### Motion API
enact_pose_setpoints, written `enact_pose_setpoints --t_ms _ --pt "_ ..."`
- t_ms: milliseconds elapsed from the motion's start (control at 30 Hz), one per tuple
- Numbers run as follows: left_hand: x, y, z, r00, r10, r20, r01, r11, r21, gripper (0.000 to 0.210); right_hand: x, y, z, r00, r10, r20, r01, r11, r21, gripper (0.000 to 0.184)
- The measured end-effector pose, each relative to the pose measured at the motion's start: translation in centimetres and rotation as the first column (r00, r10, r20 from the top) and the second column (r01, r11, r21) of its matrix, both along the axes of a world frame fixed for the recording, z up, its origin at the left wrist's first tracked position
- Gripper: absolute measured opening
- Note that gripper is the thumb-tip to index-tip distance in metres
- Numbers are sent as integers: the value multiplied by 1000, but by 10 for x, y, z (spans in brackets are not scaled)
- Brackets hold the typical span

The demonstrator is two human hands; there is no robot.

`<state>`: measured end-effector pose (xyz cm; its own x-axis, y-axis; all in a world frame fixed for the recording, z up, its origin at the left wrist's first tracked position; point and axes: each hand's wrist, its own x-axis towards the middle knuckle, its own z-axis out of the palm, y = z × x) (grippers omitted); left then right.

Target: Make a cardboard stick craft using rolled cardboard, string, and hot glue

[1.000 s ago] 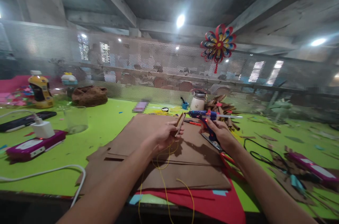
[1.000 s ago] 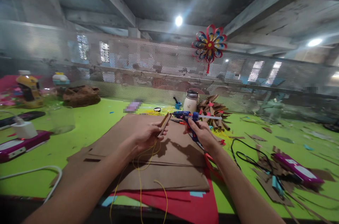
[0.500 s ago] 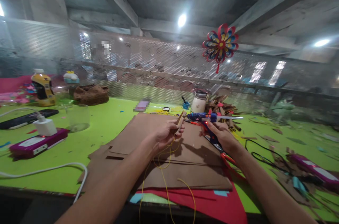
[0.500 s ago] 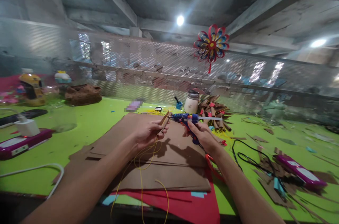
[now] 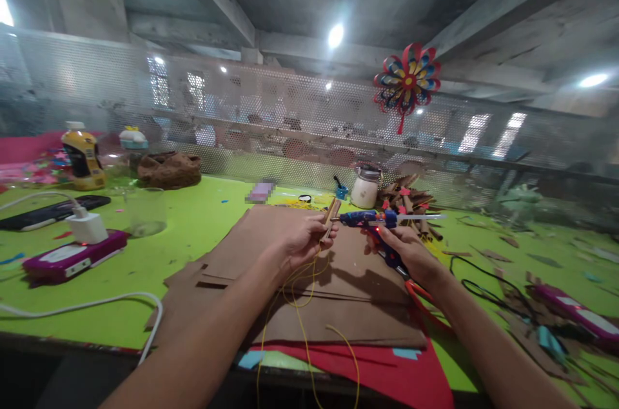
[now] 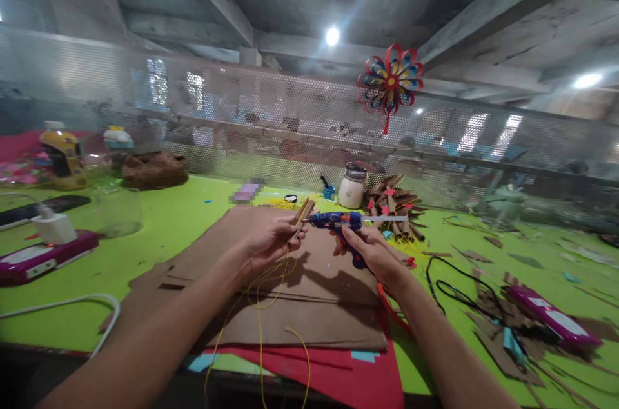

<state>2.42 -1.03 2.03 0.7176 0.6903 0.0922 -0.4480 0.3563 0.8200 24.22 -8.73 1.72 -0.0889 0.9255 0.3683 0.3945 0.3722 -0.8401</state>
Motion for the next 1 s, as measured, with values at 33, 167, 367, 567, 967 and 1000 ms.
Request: enact_pose_setpoints --t_ms 33,167,367,567,967,1000 --pt "0 0 0 1000 -2 5 2 1000 0 31 0 0 0 1000 -2 10 2 1000 0 45" --pt "0 -1 1 1000 -6 5 6 1000 -6 31 2 0 3 1000 -2 16 2 999 34 46" --pt "2 -4 2 1000 -3 -6 3 1000 -8 24 11 7 2 994 -5 -112 12 998 56 44" --pt "4 -6 1 999 -32 -3 32 999 7 27 16 12 1 980 -37 -197 49 997 59 45" --pt "3 -6 1 1000 -8 10 8 1000 -8 27 15 9 -2 973 -7 -232 26 997 78 41" --pt "3 -7 2 1000 -1 15 1 1000 -11 26 12 7 -2 981 21 -194 -7 998 69 41"
